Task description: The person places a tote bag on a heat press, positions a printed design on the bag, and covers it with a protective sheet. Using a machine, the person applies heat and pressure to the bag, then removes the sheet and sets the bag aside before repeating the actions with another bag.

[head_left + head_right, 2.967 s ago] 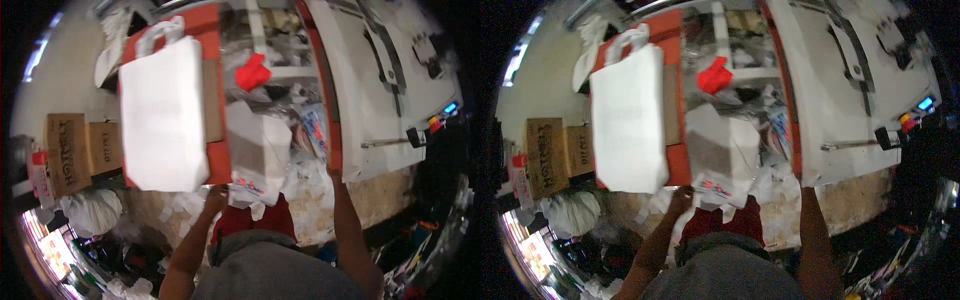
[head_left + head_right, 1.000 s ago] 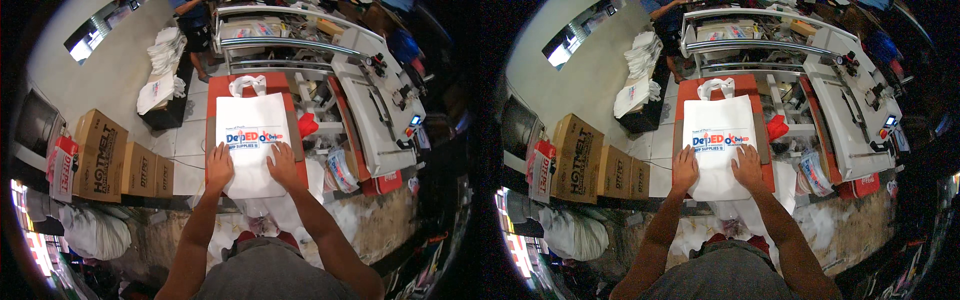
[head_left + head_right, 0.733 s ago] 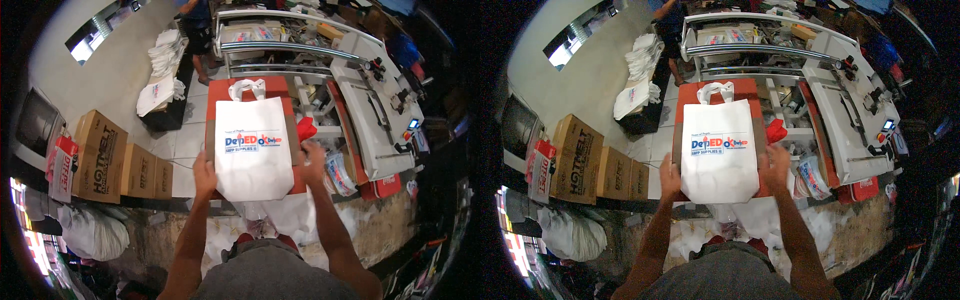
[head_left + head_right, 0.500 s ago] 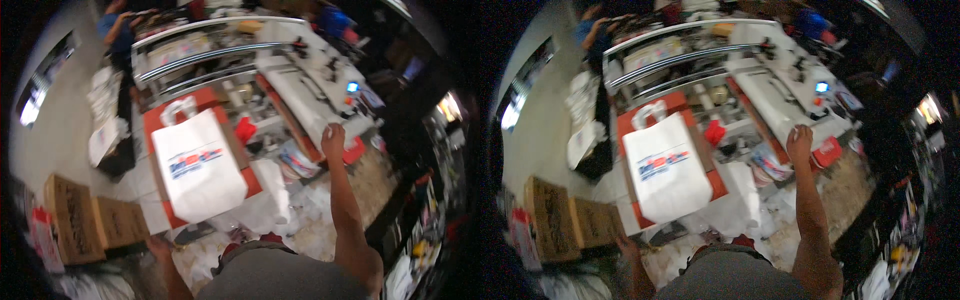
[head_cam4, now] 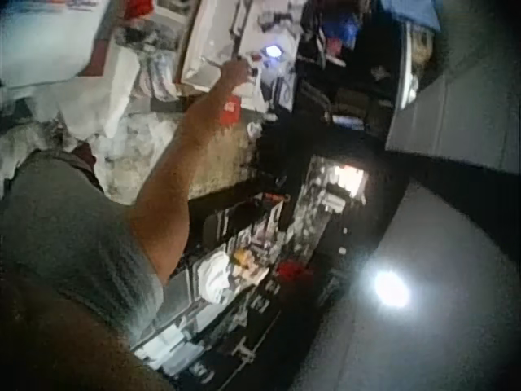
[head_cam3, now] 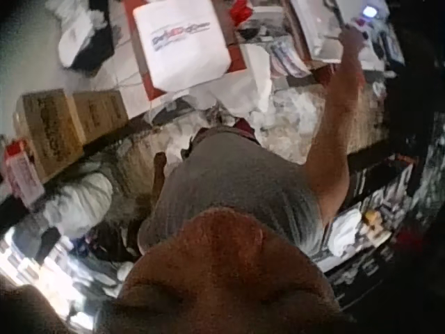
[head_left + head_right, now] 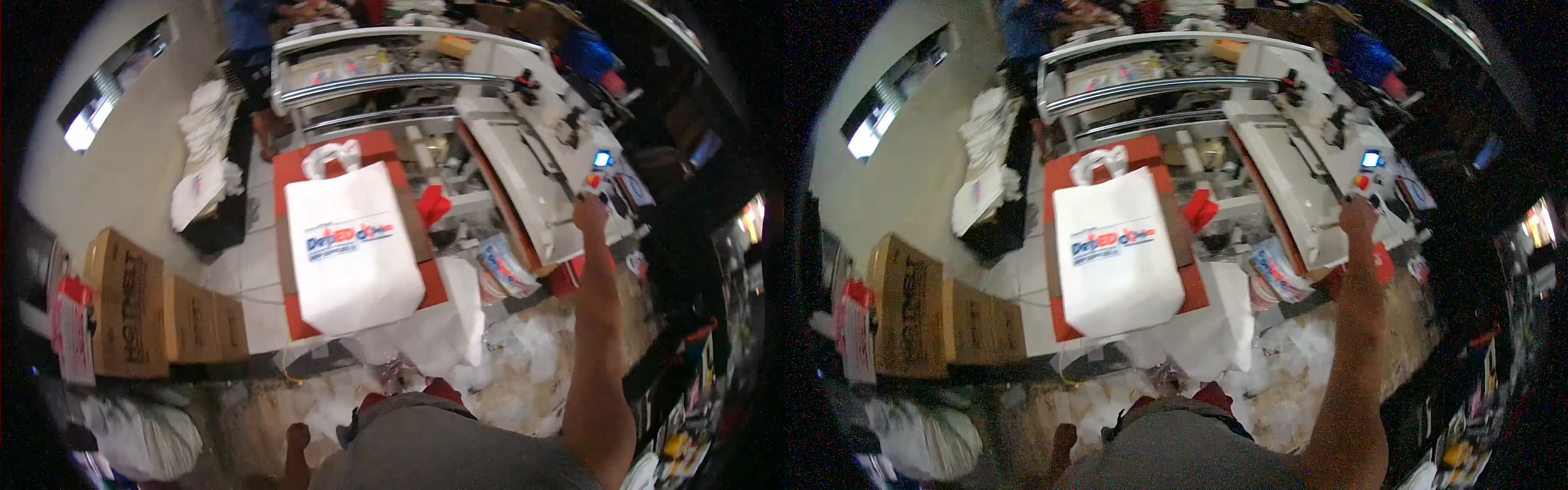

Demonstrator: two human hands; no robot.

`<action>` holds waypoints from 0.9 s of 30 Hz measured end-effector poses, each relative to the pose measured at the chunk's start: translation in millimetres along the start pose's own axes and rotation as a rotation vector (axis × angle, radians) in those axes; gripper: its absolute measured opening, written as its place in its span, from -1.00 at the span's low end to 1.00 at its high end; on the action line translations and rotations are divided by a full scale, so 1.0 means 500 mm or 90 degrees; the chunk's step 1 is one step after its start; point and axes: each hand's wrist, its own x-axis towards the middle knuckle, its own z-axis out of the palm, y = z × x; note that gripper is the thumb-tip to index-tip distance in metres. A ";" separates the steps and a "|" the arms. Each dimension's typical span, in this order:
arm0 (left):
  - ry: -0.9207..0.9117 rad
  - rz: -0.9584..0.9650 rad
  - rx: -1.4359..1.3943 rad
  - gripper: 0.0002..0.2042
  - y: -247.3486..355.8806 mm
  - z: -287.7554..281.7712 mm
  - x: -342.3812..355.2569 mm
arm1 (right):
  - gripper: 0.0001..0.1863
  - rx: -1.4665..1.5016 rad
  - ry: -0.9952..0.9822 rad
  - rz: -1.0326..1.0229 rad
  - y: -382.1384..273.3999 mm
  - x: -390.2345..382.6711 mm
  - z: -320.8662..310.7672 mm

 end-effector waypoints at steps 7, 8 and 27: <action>0.109 -0.290 -0.393 -0.72 0.082 -0.013 0.072 | -0.66 0.056 0.108 -0.184 -0.073 -0.111 0.020; 0.084 -0.311 -0.421 -0.73 0.107 -0.044 0.111 | -0.68 0.020 0.137 -0.213 -0.099 -0.143 -0.016; 0.115 -0.269 -0.307 -0.86 0.474 -0.043 0.072 | -0.82 0.433 -0.096 -0.788 -0.497 -0.351 -0.090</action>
